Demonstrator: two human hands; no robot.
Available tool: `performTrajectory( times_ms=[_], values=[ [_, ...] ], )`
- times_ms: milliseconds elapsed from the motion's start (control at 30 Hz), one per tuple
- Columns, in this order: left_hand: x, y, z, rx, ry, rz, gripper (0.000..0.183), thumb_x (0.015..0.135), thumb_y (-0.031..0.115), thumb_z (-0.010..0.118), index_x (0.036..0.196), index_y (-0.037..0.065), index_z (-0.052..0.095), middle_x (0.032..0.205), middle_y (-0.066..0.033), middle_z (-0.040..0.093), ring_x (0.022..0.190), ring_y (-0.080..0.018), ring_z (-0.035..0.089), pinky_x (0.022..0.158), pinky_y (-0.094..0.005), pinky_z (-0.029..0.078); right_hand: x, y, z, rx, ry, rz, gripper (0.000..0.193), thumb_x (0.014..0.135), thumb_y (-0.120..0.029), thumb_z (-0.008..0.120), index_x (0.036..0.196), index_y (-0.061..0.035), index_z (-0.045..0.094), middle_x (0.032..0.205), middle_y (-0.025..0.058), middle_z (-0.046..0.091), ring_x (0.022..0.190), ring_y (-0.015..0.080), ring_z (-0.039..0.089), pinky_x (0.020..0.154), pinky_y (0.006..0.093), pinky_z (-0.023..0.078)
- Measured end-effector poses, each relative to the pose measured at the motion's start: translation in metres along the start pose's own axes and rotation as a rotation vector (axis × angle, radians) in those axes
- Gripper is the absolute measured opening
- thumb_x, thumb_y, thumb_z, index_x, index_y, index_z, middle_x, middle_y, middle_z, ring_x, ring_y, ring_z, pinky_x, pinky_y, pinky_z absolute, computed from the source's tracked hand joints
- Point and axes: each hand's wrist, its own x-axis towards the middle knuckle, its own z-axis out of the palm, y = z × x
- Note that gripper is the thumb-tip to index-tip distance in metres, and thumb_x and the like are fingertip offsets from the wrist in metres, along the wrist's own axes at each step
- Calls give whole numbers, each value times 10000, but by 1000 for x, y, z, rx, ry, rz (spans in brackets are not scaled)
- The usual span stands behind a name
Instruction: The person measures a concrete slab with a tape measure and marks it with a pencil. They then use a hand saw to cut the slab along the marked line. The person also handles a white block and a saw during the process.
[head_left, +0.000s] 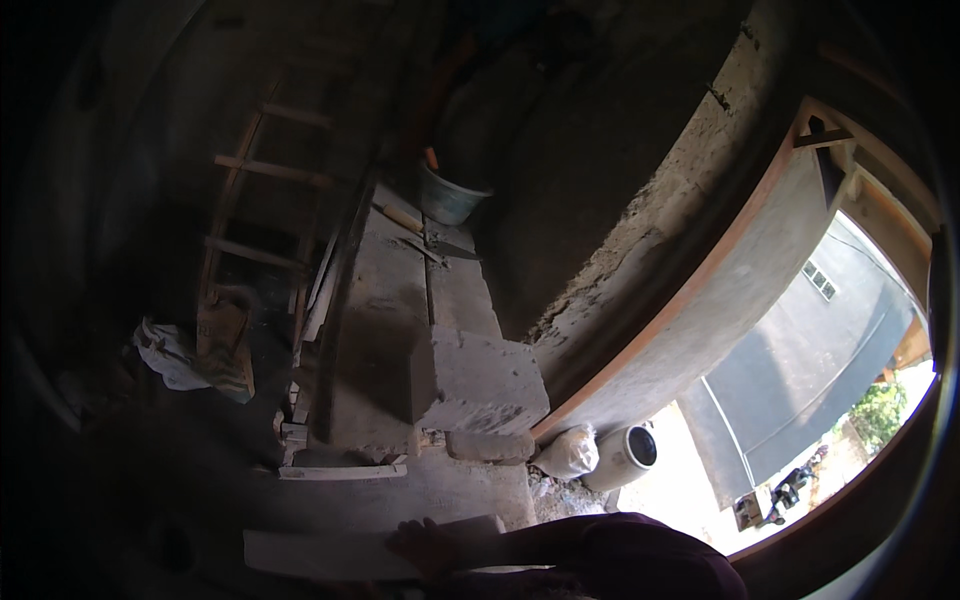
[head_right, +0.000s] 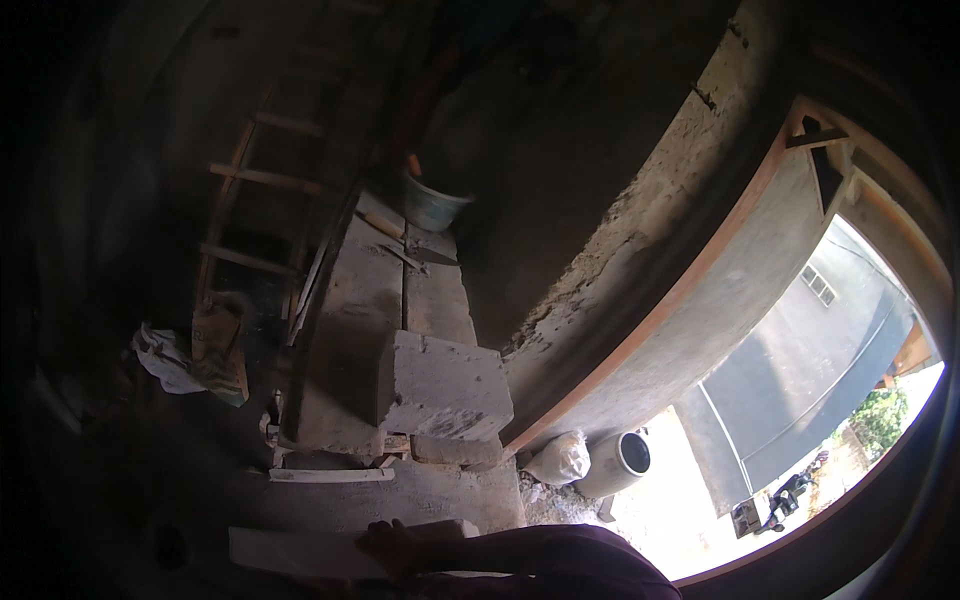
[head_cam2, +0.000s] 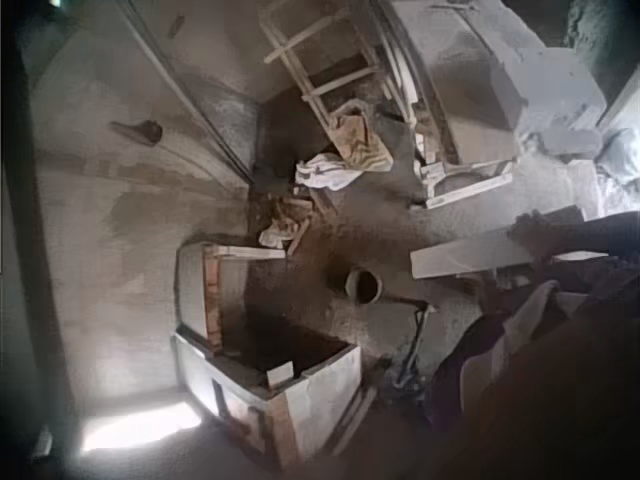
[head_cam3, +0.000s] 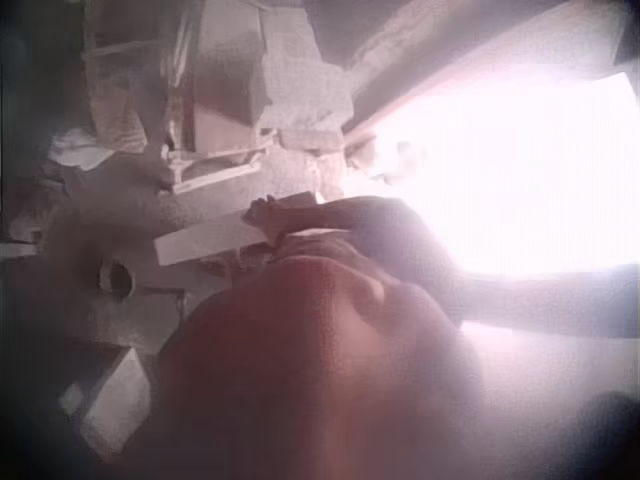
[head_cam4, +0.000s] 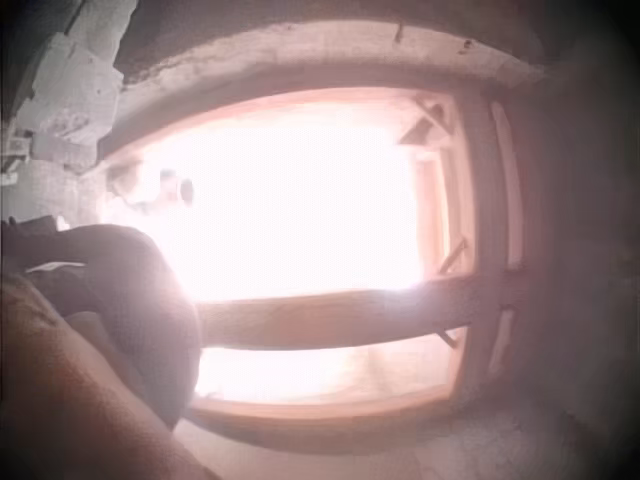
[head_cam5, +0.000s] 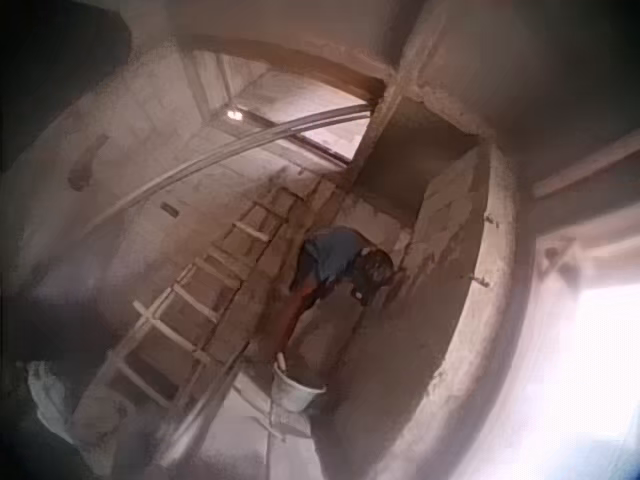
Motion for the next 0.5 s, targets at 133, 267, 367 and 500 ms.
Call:
performTrajectory(
  times_ms=[133, 267, 367, 500],
  values=[
    [-37, 49, 1, 152, -26, 137, 1130, 764, 873, 417, 1551, 99, 176, 1507, -209, 330, 1331, -369, 402, 1061, -635, 323, -9, -26, -44, -7, 158, -131, 880, 675, -344, 736, 1420, -35, 384, 1325, 265, 457, 1236, 416, 447, 986, 551, 376],
    [-74, 98, 13, 323, -118, 302, 1116, 775, 869, 401, 1550, 99, 175, 1506, -208, 329, 1332, -368, 402, 1063, -627, 325, -12, -22, -57, 69, 185, -90, 866, 716, -379, 745, 1447, -73, 397, 1425, 233, 415, 1302, 377, 409, 1054, 519, 322],
    [-106, 170, 31, 362, -138, 501, 1105, 783, 865, 389, 1550, 98, 175, 1506, -208, 328, 1332, -367, 401, 1064, -622, 327, -22, -41, -116, 34, 317, -229, 862, 742, -522, 726, 1397, -46, 430, 1344, 295, 444, 1171, 397, 490, 933, 510, 408],
    [-121, 236, 71, 343, -214, 654, 1092, 794, 860, 373, 1549, 98, 174, 1505, -208, 327, 1332, -366, 401, 1066, -614, 329, -41, -45, -147, 30, 496, -247, 787, 687, -330, 727, 1360, -27, 455, 1302, 230, 437, 1203, 402, 455, 918, 501, 411]
  ],
)
